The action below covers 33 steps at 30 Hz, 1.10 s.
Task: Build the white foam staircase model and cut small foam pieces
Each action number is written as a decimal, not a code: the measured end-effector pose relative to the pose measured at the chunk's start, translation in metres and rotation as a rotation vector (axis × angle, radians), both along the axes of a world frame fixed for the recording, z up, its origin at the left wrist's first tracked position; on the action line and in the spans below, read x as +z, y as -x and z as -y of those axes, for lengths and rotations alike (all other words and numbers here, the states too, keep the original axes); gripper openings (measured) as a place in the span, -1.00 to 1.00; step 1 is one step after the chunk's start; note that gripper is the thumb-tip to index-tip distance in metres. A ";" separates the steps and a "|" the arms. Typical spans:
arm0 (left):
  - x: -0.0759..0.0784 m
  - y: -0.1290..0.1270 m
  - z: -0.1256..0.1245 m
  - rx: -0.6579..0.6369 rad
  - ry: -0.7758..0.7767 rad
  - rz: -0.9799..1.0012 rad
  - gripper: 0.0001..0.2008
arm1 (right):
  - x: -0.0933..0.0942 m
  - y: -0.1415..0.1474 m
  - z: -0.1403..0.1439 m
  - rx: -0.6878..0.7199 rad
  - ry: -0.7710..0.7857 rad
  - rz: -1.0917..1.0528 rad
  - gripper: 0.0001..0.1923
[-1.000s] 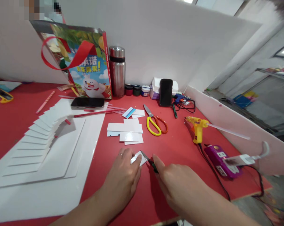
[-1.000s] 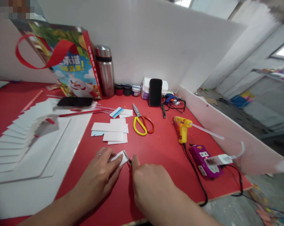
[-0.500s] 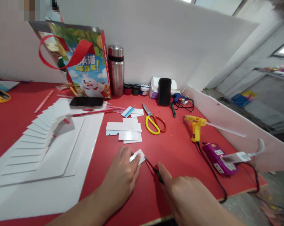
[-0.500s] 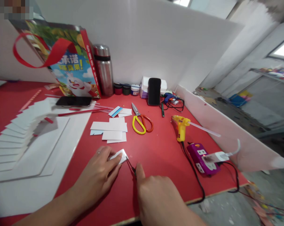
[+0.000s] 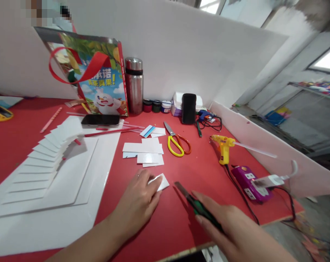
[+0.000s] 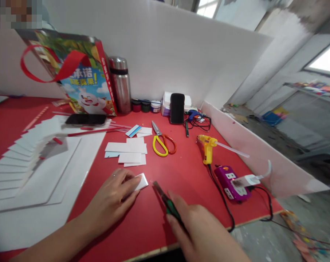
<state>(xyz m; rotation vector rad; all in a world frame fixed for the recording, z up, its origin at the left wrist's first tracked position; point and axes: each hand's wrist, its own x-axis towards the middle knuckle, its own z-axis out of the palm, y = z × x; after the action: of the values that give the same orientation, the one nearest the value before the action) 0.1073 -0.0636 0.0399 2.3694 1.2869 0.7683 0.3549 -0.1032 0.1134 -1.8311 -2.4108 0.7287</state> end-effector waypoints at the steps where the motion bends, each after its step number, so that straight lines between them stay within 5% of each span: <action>1: 0.001 0.002 -0.001 -0.008 0.000 0.028 -0.69 | -0.002 -0.003 -0.006 -0.022 0.001 -0.047 -0.59; 9: 0.008 0.006 -0.001 -0.020 -0.181 0.151 -0.52 | -0.030 -0.003 -0.045 -0.019 -0.223 0.094 -0.57; 12: 0.010 0.006 0.003 -0.051 -0.245 0.149 -0.49 | -0.020 0.002 -0.045 -0.091 -0.274 -0.150 -0.63; 14: 0.011 0.007 0.004 -0.070 -0.271 0.148 -0.46 | -0.012 0.008 -0.044 -0.182 -0.105 -0.483 -0.68; 19: 0.014 0.009 0.006 -0.143 -0.311 0.226 -0.46 | -0.016 0.024 -0.049 -0.262 0.594 -1.196 -0.62; 33: 0.026 0.006 0.009 -0.099 -0.266 0.392 -0.57 | -0.053 0.048 -0.050 -0.174 1.132 -1.646 -0.55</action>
<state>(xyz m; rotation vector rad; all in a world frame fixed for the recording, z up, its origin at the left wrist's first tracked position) 0.1017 -0.0723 0.0659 2.2947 0.9455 1.3626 0.3071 -0.0529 0.0600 -0.5842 -0.6773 2.4126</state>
